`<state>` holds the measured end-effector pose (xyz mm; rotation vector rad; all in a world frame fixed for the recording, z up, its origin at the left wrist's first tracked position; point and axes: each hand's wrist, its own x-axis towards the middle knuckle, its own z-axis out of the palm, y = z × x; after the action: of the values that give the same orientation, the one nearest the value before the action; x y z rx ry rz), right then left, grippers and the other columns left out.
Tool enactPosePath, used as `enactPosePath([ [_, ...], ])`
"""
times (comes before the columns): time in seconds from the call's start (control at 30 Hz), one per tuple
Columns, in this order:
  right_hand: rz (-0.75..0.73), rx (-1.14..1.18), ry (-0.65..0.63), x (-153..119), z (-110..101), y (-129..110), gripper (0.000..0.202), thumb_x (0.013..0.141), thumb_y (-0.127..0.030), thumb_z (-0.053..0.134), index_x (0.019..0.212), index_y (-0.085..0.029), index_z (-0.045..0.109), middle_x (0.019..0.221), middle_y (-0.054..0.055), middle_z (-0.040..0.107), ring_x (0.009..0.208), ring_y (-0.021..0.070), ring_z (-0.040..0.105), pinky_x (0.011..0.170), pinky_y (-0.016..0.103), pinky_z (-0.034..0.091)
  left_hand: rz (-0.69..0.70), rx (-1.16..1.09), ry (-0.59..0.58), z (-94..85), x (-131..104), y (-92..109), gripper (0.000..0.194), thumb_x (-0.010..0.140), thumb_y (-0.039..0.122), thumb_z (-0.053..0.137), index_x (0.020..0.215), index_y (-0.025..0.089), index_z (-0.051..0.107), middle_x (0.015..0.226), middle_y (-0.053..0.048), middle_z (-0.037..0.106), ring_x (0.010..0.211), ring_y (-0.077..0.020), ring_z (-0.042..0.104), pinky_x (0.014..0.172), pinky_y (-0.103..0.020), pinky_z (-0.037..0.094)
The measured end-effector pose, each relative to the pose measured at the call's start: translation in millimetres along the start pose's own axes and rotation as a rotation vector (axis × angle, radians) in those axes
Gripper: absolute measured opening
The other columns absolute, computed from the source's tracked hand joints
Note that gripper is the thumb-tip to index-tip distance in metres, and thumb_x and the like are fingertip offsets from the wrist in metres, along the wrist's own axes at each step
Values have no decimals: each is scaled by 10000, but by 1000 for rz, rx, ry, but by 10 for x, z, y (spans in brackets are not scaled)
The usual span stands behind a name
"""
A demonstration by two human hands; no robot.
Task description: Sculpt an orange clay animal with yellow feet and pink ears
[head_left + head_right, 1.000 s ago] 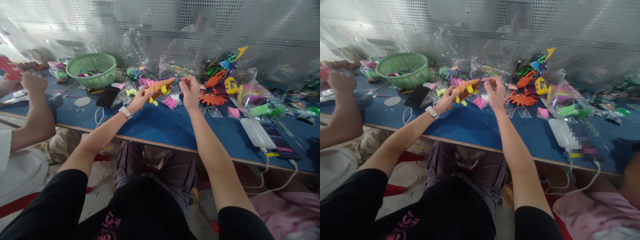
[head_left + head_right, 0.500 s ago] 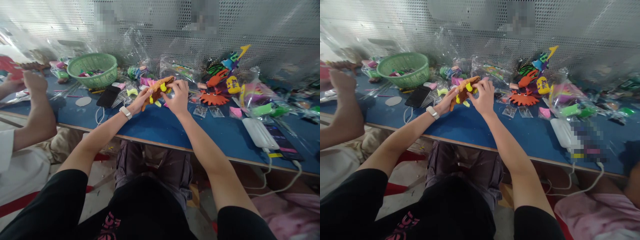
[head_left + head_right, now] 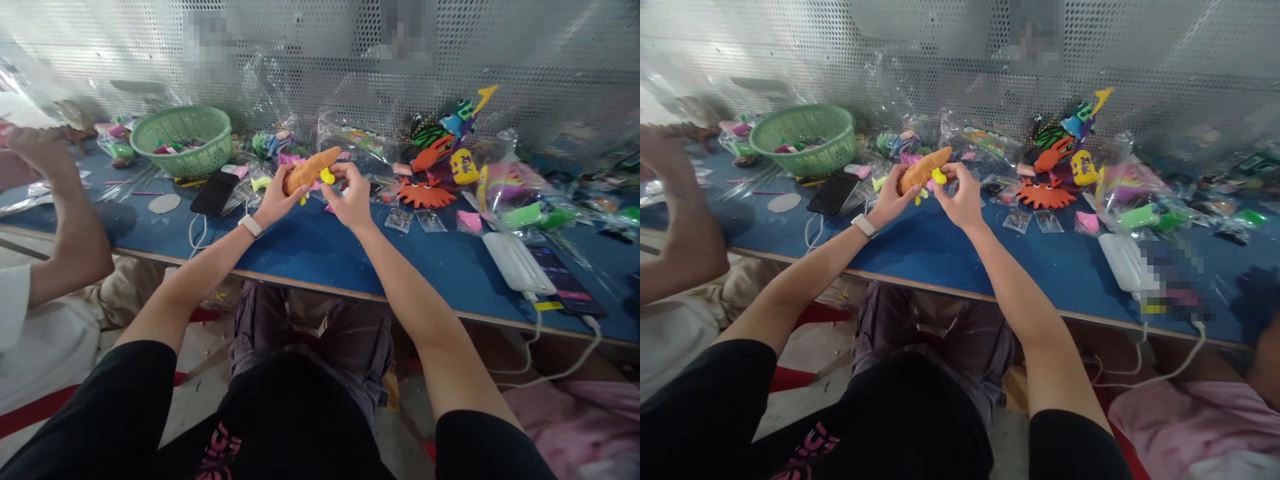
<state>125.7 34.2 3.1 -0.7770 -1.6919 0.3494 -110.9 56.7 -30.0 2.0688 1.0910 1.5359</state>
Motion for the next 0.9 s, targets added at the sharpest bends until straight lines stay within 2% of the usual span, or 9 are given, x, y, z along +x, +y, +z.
enactPosePath([
  [0.1, 161, 194, 16, 12, 85, 17, 817, 813, -1029, 822, 1149, -290, 732, 1052, 99, 835, 955, 306, 787, 841, 492, 657, 50, 94, 31, -37, -11, 44, 948, 936, 1012, 703, 1491, 248, 604, 1423, -180, 746, 1296, -344, 767, 1160, -543, 621],
  [0.17, 267, 299, 5, 24, 127, 27, 846, 748, -1067, 834, 1079, -294, 739, 972, 69, 815, 870, 271, 763, 785, 464, 650, 77, 140, 33, -62, -19, 62, 946, 945, 993, 714, 1526, 257, 591, 1471, -184, 733, 1336, -354, 758, 1185, -547, 609],
  [0.27, 366, 390, -49, 32, 165, 21, 833, 741, -1082, 818, 999, -296, 715, 907, 36, 764, 838, 234, 737, 731, 417, 621, 112, 199, 33, -88, -28, 71, 919, 947, 941, 772, 1546, 270, 581, 1516, -181, 716, 1388, -368, 738, 1223, -570, 591],
  [0.37, 399, 478, -73, 22, 190, -10, 830, 706, -1064, 860, 990, -301, 701, 922, 26, 741, 888, 226, 750, 741, 392, 618, 141, 230, 35, -96, -32, 76, 881, 947, 865, 840, 1542, 267, 586, 1521, -184, 711, 1407, -377, 725, 1243, -585, 578],
  [0.53, 503, 690, -81, -13, 244, -53, 770, 648, -947, 997, 965, -310, 704, 886, -14, 695, 781, 179, 681, 655, 344, 594, 165, 242, 39, -81, -34, 95, 858, 946, 793, 886, 1547, 258, 587, 1528, -190, 704, 1433, -388, 709, 1261, -591, 561],
  [0.67, 519, 780, -103, -25, 257, -70, 731, 685, -884, 1014, 1010, -321, 680, 899, -28, 679, 760, 170, 642, 637, 337, 584, 179, 215, 31, -69, -42, 127, 837, 961, 773, 877, 1552, 257, 585, 1536, -195, 700, 1432, -390, 711, 1258, -597, 562],
  [0.9, 535, 800, -113, -15, 223, -102, 766, 675, -913, 993, 1003, -311, 651, 936, -5, 680, 772, 175, 599, 648, 346, 541, 178, 190, 11, -41, -53, 153, 838, 988, 814, 827, 1574, 265, 587, 1546, -182, 698, 1456, -385, 700, 1268, -584, 559],
])
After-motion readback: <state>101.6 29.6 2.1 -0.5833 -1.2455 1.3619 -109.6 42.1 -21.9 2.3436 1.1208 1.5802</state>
